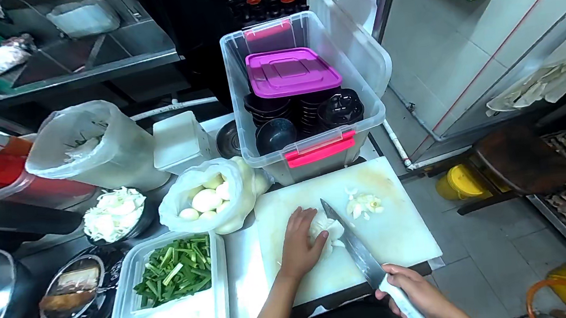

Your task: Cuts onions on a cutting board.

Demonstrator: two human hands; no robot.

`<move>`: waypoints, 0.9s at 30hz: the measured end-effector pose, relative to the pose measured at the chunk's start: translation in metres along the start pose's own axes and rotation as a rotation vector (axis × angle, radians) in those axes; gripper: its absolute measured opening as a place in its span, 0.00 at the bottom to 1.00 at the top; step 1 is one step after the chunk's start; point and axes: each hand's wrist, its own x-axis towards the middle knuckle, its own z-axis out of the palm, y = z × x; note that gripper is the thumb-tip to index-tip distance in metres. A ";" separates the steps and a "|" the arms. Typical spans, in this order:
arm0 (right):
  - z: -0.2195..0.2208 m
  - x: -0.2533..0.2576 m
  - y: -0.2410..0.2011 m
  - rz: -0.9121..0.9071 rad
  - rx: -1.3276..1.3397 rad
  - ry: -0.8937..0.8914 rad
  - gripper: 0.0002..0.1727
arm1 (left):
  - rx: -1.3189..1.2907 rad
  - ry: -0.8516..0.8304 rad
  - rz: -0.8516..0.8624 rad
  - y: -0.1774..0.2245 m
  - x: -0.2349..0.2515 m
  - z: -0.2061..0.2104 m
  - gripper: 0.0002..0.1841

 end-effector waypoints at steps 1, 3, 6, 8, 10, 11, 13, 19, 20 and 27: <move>0.003 0.002 0.000 0.004 -0.003 -0.007 0.25 | 0.007 0.029 -0.017 0.001 -0.005 0.001 0.35; 0.010 0.006 -0.001 0.016 -0.011 -0.022 0.24 | 0.058 0.054 -0.034 0.006 -0.013 0.005 0.41; 0.020 0.011 0.000 0.027 -0.028 -0.051 0.24 | 0.176 0.088 -0.016 0.015 -0.015 0.015 0.45; 0.026 0.014 0.000 0.030 -0.035 -0.061 0.24 | 0.227 0.102 -0.019 0.020 -0.012 0.021 0.45; 0.030 0.016 0.000 0.026 -0.039 -0.066 0.24 | 0.248 0.131 -0.027 0.022 -0.011 0.027 0.42; 0.033 0.018 0.001 0.024 -0.039 -0.063 0.24 | 0.245 0.154 -0.028 0.023 -0.010 0.029 0.39; 0.038 0.020 0.001 0.023 -0.048 -0.060 0.24 | 0.234 0.205 -0.040 0.024 -0.011 0.033 0.32; 0.044 0.025 0.000 -0.020 -0.111 -0.095 0.24 | 0.103 0.409 -0.159 0.031 -0.010 0.046 0.17; 0.044 0.026 -0.001 -0.035 -0.118 -0.101 0.24 | 0.077 0.437 -0.182 0.031 -0.010 0.046 0.16; 0.049 0.018 -0.024 -0.099 -0.217 -0.127 0.23 | -0.090 0.558 -0.305 0.039 -0.006 0.039 0.13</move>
